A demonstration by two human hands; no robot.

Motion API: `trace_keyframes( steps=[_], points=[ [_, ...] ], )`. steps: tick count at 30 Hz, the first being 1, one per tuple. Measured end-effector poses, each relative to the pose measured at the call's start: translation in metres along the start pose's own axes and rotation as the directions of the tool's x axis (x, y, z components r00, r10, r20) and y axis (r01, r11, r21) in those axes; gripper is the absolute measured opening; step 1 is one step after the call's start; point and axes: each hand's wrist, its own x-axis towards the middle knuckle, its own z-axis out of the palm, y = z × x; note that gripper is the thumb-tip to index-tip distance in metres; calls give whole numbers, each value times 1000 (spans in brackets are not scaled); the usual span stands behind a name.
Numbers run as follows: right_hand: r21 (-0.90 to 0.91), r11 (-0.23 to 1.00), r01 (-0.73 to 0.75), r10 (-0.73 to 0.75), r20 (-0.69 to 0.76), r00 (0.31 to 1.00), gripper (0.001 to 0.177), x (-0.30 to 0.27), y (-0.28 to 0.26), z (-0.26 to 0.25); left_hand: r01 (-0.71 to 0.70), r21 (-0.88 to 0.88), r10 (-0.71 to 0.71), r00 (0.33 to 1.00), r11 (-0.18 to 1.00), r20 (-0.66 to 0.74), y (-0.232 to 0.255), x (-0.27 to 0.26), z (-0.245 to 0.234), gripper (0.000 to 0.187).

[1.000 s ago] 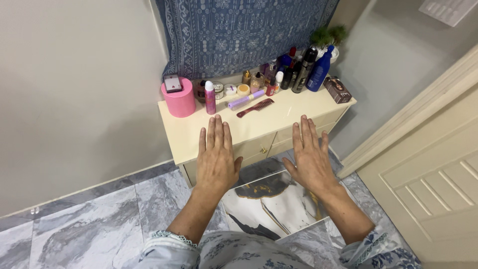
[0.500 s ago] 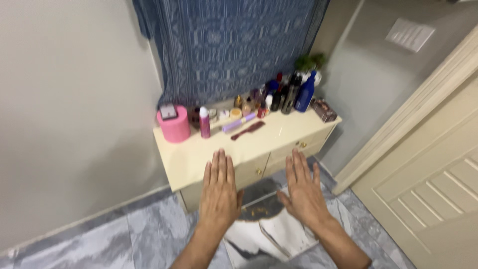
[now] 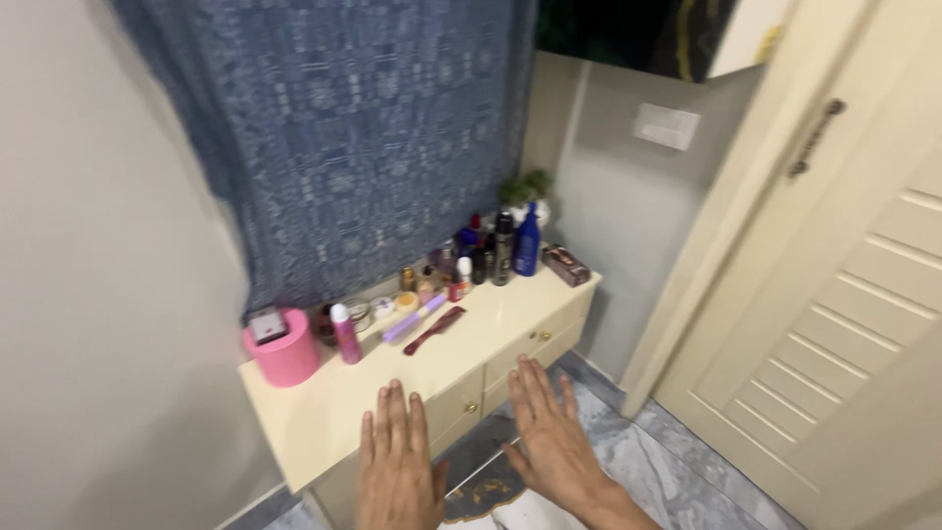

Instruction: The person moves various cosmetic items from a bedside table onto a tray on the floor. They handle bottles, jars, and brushes one by one, placing them on the tray. The person also briefly wipes the bedside table with a yellow cloth.

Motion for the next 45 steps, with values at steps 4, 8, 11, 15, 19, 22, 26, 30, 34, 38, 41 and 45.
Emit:
trace_keyframes(
  steps=[4, 8, 11, 15, 19, 22, 26, 30, 34, 38, 41, 45],
  points=[
    [5, 1000, -22, 22, 13, 1000, 99, -3, 2, -3, -23, 56, 19, 998, 998, 59, -1, 6, 12, 103],
    [20, 998, -67, 66, 42, 997, 98, -6, 7, -7, 2, 121, -19, 989, 993, 143, 5, 13, 25, 106],
    [30, 995, -98, 96, 61, 994, 99, -7, 14, -8, -51, 142, 27, 986, 989, 167, 12, 19, 31, 107],
    [30, 995, -95, 94, 25, 995, 98, -12, 31, -8, -95, 170, 60, 978, 981, 198, 25, 25, 37, 106],
    [64, 989, -133, 132, 16, 991, 98, -16, 49, -11, -133, 175, 103, 979, 976, 173, 43, 32, 41, 106],
    [87, 984, -153, 153, 5, 988, 99, -20, 64, -15, -156, 183, 123, 976, 971, 180, 56, 40, 47, 108],
    [81, 982, -169, 171, -10, 985, 100, -27, 89, -12, -227, 209, 202, 970, 951, 136, 58, 54, 85, 107],
    [72, 983, -166, 169, -34, 985, 101, -36, 126, 9, -339, 264, 426, 781, 903, -456, 34, 81, 185, 88],
    [23, 975, -219, 218, 36, 975, 109, -30, 169, 45, -100, 510, 520, 162, 854, -839, 18, 160, 297, 25],
    [19, 974, -225, 223, 78, 972, 115, -26, 203, 73, 2, 676, 676, 4, 737, -737, 4, 199, 324, 23],
    [0, 964, -267, 263, 157, 952, 104, -26, 222, 94, 5, 635, 635, 39, 772, -772, 17, 196, 321, 25],
    [-287, 935, -207, 145, -224, 964, 69, 1, 244, 120, 54, 648, 648, 10, 760, -761, 36, 216, 288, 22]
  ],
)
